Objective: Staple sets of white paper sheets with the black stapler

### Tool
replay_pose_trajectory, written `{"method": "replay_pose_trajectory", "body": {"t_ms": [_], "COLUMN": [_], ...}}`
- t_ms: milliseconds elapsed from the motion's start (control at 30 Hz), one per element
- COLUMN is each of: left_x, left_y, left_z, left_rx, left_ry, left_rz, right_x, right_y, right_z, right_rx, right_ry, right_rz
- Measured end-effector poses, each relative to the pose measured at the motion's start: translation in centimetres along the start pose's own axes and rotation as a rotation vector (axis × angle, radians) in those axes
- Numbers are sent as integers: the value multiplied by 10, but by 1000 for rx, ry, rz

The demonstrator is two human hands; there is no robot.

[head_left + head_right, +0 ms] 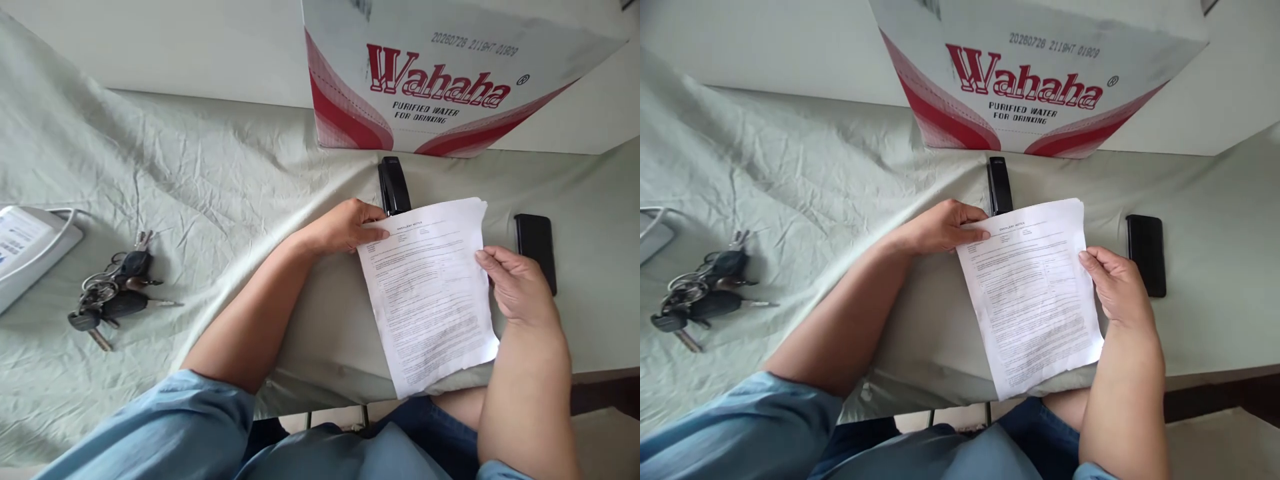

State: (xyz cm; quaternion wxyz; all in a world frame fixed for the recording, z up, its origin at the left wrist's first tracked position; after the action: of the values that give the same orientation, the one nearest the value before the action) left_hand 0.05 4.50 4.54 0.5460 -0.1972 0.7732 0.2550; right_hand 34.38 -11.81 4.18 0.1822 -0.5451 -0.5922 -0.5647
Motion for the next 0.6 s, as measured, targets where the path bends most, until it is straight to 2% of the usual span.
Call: {"method": "replay_pose_trajectory", "body": {"t_ms": [133,233,333,433,600], "left_x": [2,1,-1,-2,2], "left_y": [0,-4,-8,-13,-18], "left_z": [2,4,7,10,12], "left_rx": [-146,-196,-265,-376,-493], "left_ry": [65,86,50,13,57], "left_rz": [-35,-30,49,163,222], "right_x": [-3,0,6,10,10], "right_y": [6,8,5,2,0], "right_z": [6,4,2,1,5], "right_rx": [-31,0,33,13,-55], "right_ry": [-84,-138,-217,-292,-301], "right_rz": [25,24,14,32,73]}}
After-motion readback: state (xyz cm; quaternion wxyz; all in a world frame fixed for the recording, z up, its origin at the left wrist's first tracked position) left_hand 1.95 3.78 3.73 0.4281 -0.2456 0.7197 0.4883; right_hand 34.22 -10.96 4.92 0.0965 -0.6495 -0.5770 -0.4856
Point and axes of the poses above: each hand's wrist, its own z-axis towards the middle knuckle, its own y-axis out of the back of the hand, x = y × z, the point moved 3 cm from there along z, towards the middle knuckle
